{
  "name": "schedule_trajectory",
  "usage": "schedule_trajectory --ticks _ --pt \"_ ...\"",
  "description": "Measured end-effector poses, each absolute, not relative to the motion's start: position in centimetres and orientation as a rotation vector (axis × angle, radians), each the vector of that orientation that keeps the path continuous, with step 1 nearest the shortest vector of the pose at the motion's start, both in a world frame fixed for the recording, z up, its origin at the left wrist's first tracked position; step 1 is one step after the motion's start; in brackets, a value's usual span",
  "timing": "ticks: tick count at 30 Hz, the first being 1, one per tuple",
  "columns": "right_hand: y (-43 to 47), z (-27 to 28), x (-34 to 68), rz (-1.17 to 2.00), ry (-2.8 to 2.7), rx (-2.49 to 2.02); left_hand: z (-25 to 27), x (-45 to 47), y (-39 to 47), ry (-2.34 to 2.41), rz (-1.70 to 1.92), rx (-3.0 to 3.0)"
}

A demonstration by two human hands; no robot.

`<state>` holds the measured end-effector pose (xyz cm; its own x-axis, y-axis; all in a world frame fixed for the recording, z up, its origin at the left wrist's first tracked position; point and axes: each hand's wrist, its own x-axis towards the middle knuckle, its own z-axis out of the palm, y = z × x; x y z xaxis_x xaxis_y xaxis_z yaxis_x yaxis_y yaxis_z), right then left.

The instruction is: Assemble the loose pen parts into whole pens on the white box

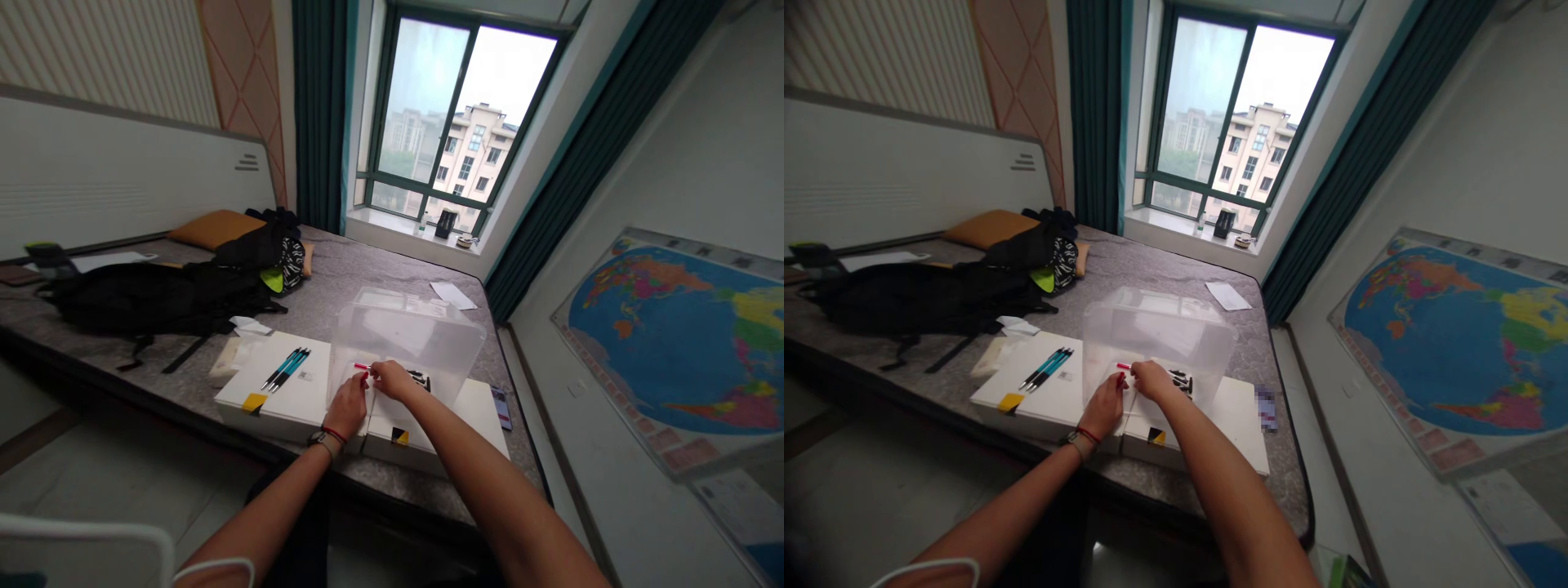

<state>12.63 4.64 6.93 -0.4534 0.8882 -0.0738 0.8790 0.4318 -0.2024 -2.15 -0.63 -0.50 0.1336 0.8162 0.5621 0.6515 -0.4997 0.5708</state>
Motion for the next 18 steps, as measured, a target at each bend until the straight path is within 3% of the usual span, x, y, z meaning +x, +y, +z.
schedule_trajectory --ticks 9,18 --pt "5.6 5.6 12.8 0.312 -2.607 -1.592 -0.7 -2.2 -0.6 1.458 1.277 2.202" --pt "6.9 8.8 16.9 0.258 -2.313 -1.772 0.3 -2.2 -1.2 1.445 1.267 2.159"
